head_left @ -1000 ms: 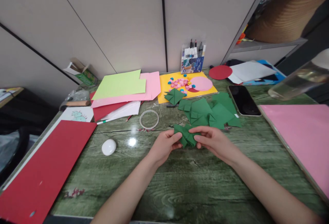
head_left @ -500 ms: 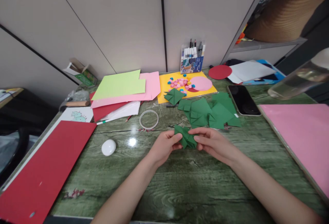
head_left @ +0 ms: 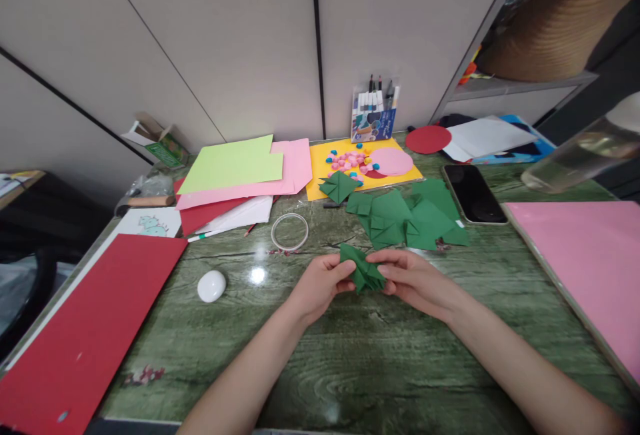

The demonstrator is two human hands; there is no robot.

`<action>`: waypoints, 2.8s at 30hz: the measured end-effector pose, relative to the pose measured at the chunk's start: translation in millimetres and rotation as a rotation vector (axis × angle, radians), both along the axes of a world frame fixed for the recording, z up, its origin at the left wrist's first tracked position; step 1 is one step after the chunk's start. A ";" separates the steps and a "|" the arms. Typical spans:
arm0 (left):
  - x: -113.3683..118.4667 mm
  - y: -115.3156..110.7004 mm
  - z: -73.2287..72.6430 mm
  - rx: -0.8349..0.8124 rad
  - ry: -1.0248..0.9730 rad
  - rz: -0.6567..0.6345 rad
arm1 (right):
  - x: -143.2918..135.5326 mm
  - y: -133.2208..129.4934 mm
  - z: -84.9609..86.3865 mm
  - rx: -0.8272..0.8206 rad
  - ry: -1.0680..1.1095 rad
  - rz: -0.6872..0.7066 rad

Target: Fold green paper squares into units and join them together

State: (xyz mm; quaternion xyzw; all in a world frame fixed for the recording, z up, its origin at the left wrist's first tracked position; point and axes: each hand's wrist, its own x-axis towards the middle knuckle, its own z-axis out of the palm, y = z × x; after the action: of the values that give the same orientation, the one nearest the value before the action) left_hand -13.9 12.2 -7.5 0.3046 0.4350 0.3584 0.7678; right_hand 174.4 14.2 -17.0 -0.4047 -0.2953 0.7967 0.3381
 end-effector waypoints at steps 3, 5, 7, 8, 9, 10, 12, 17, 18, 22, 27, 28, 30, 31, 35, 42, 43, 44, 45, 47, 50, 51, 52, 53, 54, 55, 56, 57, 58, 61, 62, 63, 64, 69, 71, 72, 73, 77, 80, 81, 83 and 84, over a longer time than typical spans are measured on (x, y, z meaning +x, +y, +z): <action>-0.1 -0.4 -1.2 0.006 -0.009 -0.005 | 0.7 -0.3 -2.1 -0.002 0.028 0.007; -0.3 -0.5 -2.2 0.009 -0.012 -0.010 | 1.0 -0.5 -3.0 -0.014 0.029 0.012; -0.5 -0.5 -2.7 0.006 -0.012 -0.012 | 1.1 -0.8 -3.3 -0.021 0.029 0.020; -0.5 -0.6 -2.7 0.004 -0.013 -0.012 | 1.0 -0.9 -3.2 -0.022 0.032 0.022; -0.6 -0.6 -2.5 0.002 -0.013 -0.011 | 0.9 -1.0 -3.2 -0.023 0.036 0.024; -0.6 -0.6 -2.2 0.002 -0.015 -0.010 | 0.8 -1.1 -3.0 -0.023 0.044 0.023; -0.4 -0.7 -1.3 0.000 -0.020 -0.009 | 0.5 -1.3 -2.9 -0.030 0.063 0.022; 0.4 -1.0 1.2 -0.008 -0.027 -0.001 | 0.7 -1.6 -3.6 -0.055 0.096 0.027; 0.6 -1.0 1.6 -0.007 -0.026 0.000 | 0.7 -1.6 -3.8 -0.063 0.094 0.027; 1.2 -0.8 2.1 -0.008 -0.026 -0.009 | 0.2 -1.4 -3.8 -0.094 0.102 0.024; 1.1 -1.1 1.5 -0.012 -0.023 -0.004 | -1.6 -1.8 -2.2 -0.118 0.129 0.030; 0.9 -1.3 1.2 -0.010 -0.025 -0.006 | -1.9 -2.0 -2.2 -0.123 0.130 0.028; 0.6 -1.7 0.5 -0.006 -0.033 -0.012 | -2.3 -2.5 -2.7 -0.135 0.130 0.021; 0.4 -1.8 0.2 -0.004 -0.037 -0.014 | -2.3 -2.7 -3.2 -0.140 0.133 0.017; 0.0 -2.0 -0.3 -0.007 -0.041 -0.019 | -2.0 -3.5 -5.6 -0.152 0.147 0.015; -0.1 -1.8 -0.8 0.001 -0.061 -0.025 | -2.3 -4.0 -6.1 -0.154 0.163 0.042; -0.2 -2.0 -0.8 0.003 -0.062 -0.027 | -2.4 -4.1 -6.1 -0.153 0.168 0.045; -0.2 -2.2 -0.8 0.004 -0.060 -0.031 | -2.5 -4.3 -6.0 -0.153 0.170 0.043; -0.2 -2.3 -0.7 0.004 -0.056 -0.034 | -2.5 -4.5 -5.9 -0.152 0.171 0.041; 0.1 -2.2 -0.4 0.005 -0.051 -0.033 | -2.7 -4.9 -5.0 -0.146 0.161 0.041; 0.7 -1.1 -0.2 0.018 -0.043 -0.011 | -4.0 -5.3 -1.4 -0.082 0.075 0.019; 0.8 -0.6 -0.4 0.028 -0.038 -0.002 | -4.9 -5.4 0.4 -0.029 0.014 -0.009; 0.9 -0.1 -0.7 0.039 -0.033 0.005 | -6.1 -5.5 2.3 0.042 -0.059 -0.048; 0.9 0.3 -1.1 0.050 -0.031 0.012 | -7.3 -5.6 4.2 0.128 -0.136 -0.093; 0.9 0.6 -1.6 0.061 -0.031 0.019 | -8.6 -5.7 5.9 0.221 -0.211 -0.133; 0.9 0.8 -2.1 0.069 -0.031 0.026 | -9.8 -5.8 7.4 0.315 -0.281 -0.167; 0.9 0.8 -2.6 0.074 -0.030 0.034 | -10.9 -6.0 8.5 0.406 -0.342 -0.191; 0.9 0.7 -3.1 0.078 -0.028 0.042 | -11.6 -6.3 9.4 0.487 -0.395 -0.207; 0.8 0.5 -3.4 0.081 -0.026 0.049 | -12.2 -6.7 10.0 0.556 -0.442 -0.216; 0.7 -0.4 -3.7 0.103 -0.024 0.052 | -12.6 -8.1 11.0 0.684 -0.526 -0.208; 0.6 -0.7 -3.5 0.113 -0.025 0.049 | -12.6 -8.5 11.2 0.700 -0.532 -0.193; 0.5 -0.9 -3.3 0.122 -0.027 0.046 | -12.5 -8.6 11.4 0.707 -0.531 -0.175; 0.4 -1.1 -3.0 0.128 -0.028 0.043 | -12.4 -8.7 11.6 0.703 -0.524 -0.157; 0.2 -0.8 -1.5 0.128 -0.024 0.052 | -12.2 -7.3 11.4 0.582 -0.454 -0.108; 0.3 -0.4 -1.6 0.128 -0.028 0.049 | -11.9 -7.3 11.0 0.518 -0.395 -0.104; 0.2 -0.2 -1.8 0.126 -0.033 0.049 | -11.7 -7.6 10.9 0.489 -0.362 -0.102; 0.1 -0.1 -2.1 0.122 -0.040 0.051 | -11.3 -8.0 10.7 0.465 -0.330 -0.100; -0.4 -0.2 -2.8 0.105 -0.047 0.068 | -9.6 -9.3 9.2 0.412 -0.244 -0.081; -0.7 -0.5 -2.6 0.093 -0.045 0.067 | -9.1 -8.5 7.7 0.360 -0.197 -0.076; -0.8 -0.5 -2.2 0.088 -0.048 0.067 | -9.2 -8.1 7.4 0.341 -0.186 -0.086; -0.8 -0.5 -1.1 0.077 -0.051 0.069 | -9.6 -7.3 7.3 0.307 -0.174 -0.116; -0.8 -0.4 -0.3 0.072 -0.050 0.071 | -9.8 -7.0 7.6 0.294 -0.170 -0.131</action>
State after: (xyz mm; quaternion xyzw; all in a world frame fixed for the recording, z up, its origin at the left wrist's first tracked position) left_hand -14.7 11.7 -7.8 0.3071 0.4130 0.4084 0.7539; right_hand 164.5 7.2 -9.5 -0.4353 -0.4089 0.6842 0.4187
